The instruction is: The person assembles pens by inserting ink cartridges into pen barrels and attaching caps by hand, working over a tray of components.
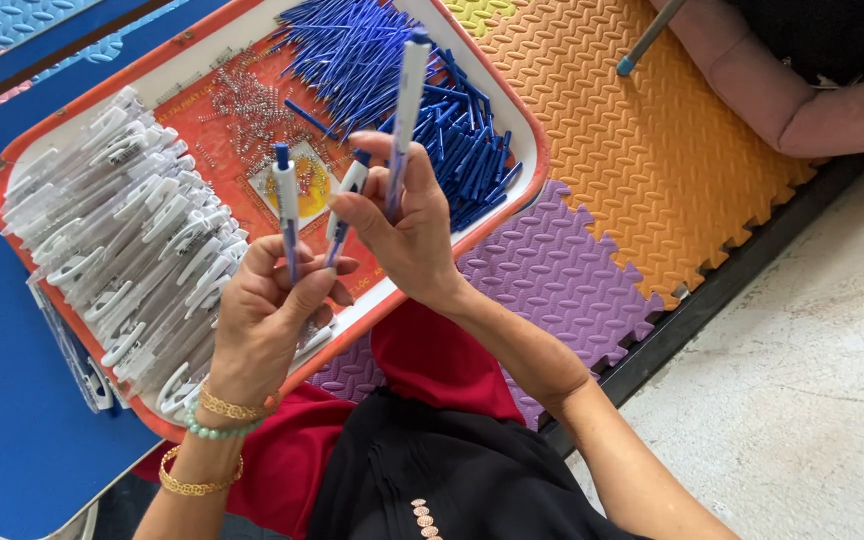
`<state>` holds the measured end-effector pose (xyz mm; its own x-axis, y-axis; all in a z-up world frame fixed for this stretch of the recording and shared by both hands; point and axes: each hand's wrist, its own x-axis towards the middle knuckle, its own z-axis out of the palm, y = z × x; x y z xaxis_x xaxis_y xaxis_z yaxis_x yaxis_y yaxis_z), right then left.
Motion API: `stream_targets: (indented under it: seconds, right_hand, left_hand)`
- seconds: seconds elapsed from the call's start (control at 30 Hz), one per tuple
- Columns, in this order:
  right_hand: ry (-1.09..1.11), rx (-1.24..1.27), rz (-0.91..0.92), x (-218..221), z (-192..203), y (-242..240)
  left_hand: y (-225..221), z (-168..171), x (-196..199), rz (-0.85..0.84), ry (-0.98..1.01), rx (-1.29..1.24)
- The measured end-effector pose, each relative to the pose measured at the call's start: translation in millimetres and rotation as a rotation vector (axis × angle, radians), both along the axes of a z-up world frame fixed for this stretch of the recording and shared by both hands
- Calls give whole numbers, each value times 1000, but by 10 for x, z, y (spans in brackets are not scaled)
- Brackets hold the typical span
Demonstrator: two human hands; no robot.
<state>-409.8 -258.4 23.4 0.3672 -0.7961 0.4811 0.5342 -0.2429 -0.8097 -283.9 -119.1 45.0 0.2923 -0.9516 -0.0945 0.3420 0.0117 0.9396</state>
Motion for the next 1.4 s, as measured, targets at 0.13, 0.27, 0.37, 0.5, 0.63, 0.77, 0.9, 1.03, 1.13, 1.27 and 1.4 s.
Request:
stream_targets:
  seconds: [0.13, 0.27, 0.37, 0.5, 0.63, 0.77, 0.9, 1.03, 1.13, 1.27, 1.4]
  right_hand:
    - [-12, -4, -11, 57, -40, -19]
    - [10, -64, -6, 44, -176, -150]
    - [36, -89, -2, 17, -113, -169]
    - [78, -83, 14, 27, -74, -114]
    - [77, -55, 49, -23, 3, -11]
    - [91, -55, 64, -45, -18, 8]
    - [97, -44, 94, -43, -1, 44]
    - [83, -39, 119, -24, 84, 83]
    - [72, -35, 141, -3, 75, 96]
    - [75, -64, 157, 4, 133, 112]
    - [97, -75, 165, 15, 33, 26]
  left_hand:
    - [-6, -5, -2, 36, 3, -28]
    - [-51, 6, -58, 48, 6, -53]
    - [-78, -19, -73, 48, -17, -54]
    - [-106, -7, -58, 54, -27, -35]
    - [-121, 27, -22, 53, -46, -54]
    - [-110, 9, -8, 51, -61, -60]
    - [-83, 31, 2, 45, -72, -55]
    - [-35, 8, 18, 52, -50, -48]
    - [20, -23, 37, 57, -27, -50]
    - [52, 1, 64, 53, -20, -41]
    - [54, 47, 91, 63, -9, -50]
